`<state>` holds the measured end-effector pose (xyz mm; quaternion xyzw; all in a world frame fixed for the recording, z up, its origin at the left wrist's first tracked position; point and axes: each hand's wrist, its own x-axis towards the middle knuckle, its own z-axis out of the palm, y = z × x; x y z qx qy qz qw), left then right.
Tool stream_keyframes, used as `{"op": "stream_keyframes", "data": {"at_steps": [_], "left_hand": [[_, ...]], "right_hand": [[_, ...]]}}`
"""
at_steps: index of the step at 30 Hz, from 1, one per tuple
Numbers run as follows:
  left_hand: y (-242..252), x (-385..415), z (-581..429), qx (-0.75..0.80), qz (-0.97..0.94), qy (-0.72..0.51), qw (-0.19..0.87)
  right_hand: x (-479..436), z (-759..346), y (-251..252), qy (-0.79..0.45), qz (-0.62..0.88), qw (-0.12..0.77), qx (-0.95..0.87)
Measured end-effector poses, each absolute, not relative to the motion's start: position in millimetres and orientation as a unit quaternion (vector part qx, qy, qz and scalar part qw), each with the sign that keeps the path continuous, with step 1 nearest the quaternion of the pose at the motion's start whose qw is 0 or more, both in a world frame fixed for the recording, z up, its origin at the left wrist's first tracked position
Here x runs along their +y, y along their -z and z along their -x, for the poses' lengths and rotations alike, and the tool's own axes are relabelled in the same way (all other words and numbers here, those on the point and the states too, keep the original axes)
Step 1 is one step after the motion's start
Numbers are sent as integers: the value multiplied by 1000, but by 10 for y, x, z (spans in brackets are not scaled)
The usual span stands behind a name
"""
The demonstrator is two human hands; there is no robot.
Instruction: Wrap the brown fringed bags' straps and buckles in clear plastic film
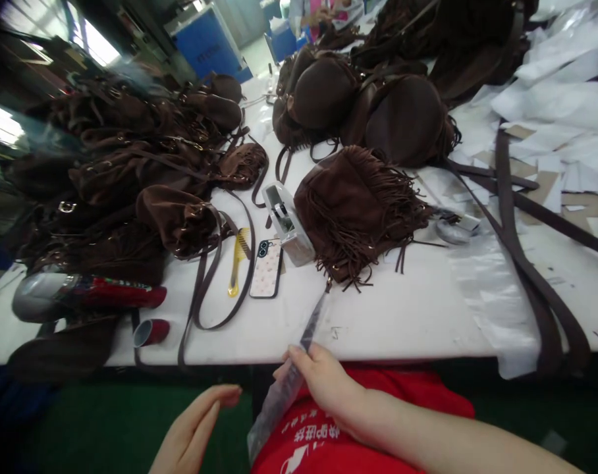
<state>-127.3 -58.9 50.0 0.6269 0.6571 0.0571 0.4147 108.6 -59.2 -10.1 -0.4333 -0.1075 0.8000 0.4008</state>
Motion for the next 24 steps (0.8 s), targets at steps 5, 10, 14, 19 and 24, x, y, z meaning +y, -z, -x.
{"op": "stream_keyframes", "data": {"at_steps": [5,10,14,19,24], "left_hand": [[-456,89,167,547,-731,-67,403],[-148,398,-518,516,-704,-32,486],[-25,410,-584,545,-597,-44,586],[-85,421,-557,539,-522,-36,660],[-171,459,-560,484,-458,-30,745]], "right_hand": [[-570,-1159,197,-735,458,425,-264],[-562,-1234,171,-703,462,427,-333],[-551,-1280,162,-704,459,408,-356],[-572,-1310,191,-716,449,374,-383],[-622,-1323,228,-721,454,313,-420]]}}
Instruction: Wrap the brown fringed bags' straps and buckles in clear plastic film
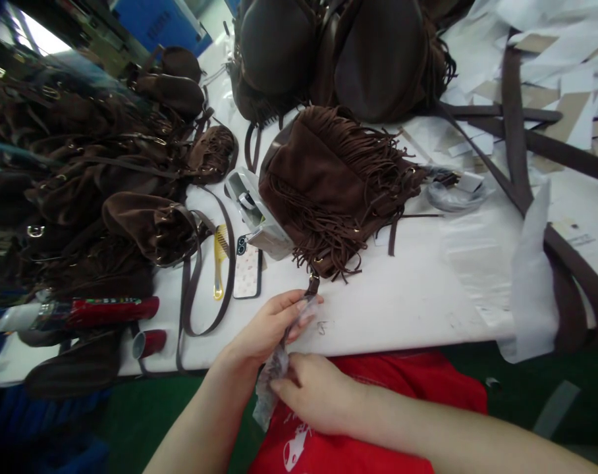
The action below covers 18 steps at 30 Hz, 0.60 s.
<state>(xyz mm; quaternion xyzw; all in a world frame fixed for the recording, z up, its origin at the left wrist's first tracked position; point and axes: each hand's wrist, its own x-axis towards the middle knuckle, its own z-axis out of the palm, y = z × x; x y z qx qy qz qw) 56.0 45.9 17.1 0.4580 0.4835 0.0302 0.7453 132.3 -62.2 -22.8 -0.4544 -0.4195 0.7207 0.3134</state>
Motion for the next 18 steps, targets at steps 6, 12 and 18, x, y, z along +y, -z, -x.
{"op": "stream_keyframes", "data": {"at_steps": [6,12,18], "left_hand": [[-225,474,-558,427,-369,-45,824],[-306,488,-629,397,-360,-77,841],[-425,555,-779,385,-424,-68,817]], "right_hand": [[-639,-1386,198,-700,500,262,-438],[-614,-1387,149,-709,472,287,-439],[-612,-1504,37,-681,502,253,-470]]}}
